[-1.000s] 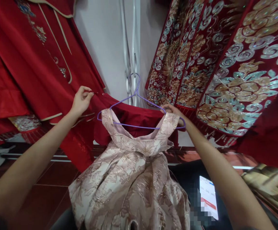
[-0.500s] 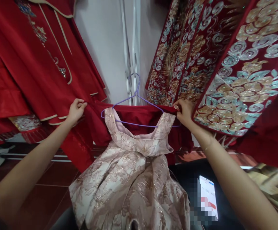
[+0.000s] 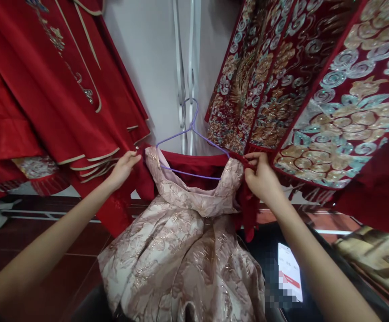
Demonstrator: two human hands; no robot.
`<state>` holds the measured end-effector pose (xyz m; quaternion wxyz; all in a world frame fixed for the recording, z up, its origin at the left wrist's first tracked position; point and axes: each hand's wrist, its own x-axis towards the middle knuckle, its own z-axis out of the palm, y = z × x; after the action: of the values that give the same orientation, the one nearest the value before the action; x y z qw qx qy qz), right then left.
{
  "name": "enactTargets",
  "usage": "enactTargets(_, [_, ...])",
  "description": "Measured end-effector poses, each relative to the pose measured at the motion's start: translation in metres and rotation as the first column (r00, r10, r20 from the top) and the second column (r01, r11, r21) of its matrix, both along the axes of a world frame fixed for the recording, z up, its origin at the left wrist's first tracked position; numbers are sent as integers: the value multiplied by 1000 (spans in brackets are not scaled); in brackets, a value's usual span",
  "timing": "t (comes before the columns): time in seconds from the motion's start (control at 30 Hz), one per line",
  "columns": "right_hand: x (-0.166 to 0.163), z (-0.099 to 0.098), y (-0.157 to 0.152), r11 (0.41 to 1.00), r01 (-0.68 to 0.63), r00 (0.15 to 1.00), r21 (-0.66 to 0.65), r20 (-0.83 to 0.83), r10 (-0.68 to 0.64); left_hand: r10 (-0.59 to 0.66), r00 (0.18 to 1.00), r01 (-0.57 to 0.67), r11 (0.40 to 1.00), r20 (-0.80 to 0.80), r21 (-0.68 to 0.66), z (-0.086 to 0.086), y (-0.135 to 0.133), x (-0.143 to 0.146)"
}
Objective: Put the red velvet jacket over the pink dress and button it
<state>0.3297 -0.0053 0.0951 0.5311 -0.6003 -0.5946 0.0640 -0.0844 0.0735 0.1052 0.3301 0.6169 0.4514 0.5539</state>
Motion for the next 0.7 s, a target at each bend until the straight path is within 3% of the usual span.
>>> enactTargets(0.07, [-13,-2,5,1000,-26,979,4,-200,27,-94,995,94,995,27,-35,-5,-5,13])
enactTargets(0.17, [-35,-5,18,992,-120,884,26,-453,119,-126,990,126,992,70,1,-9,-5,27])
enactTargets(0.3, [-83,-12,25,916,-395,804,61,-460,378,-215,976,216,975,-28,55,-15,-19,53])
enactTargets(0.37, [-112,-16,21,866,-493,765,79,-434,475,-382,909,389,921,-164,8,-22,-36,71])
enactTargets(0.43, [-135,-20,13,793,-605,709,73,-404,579,-598,754,596,797,-271,-101,-31,-55,87])
enactTargets(0.5, [-146,-22,4,769,-635,684,75,-407,605,-652,681,648,748,-332,-140,-38,-70,98])
enactTargets(0.57, [-144,-23,-3,778,-625,686,60,-432,585,-625,685,625,768,-374,-139,-42,-78,101])
enactTargets(0.7, [-127,-23,-6,838,-537,726,94,-455,516,-409,822,446,895,-398,3,-43,-77,98])
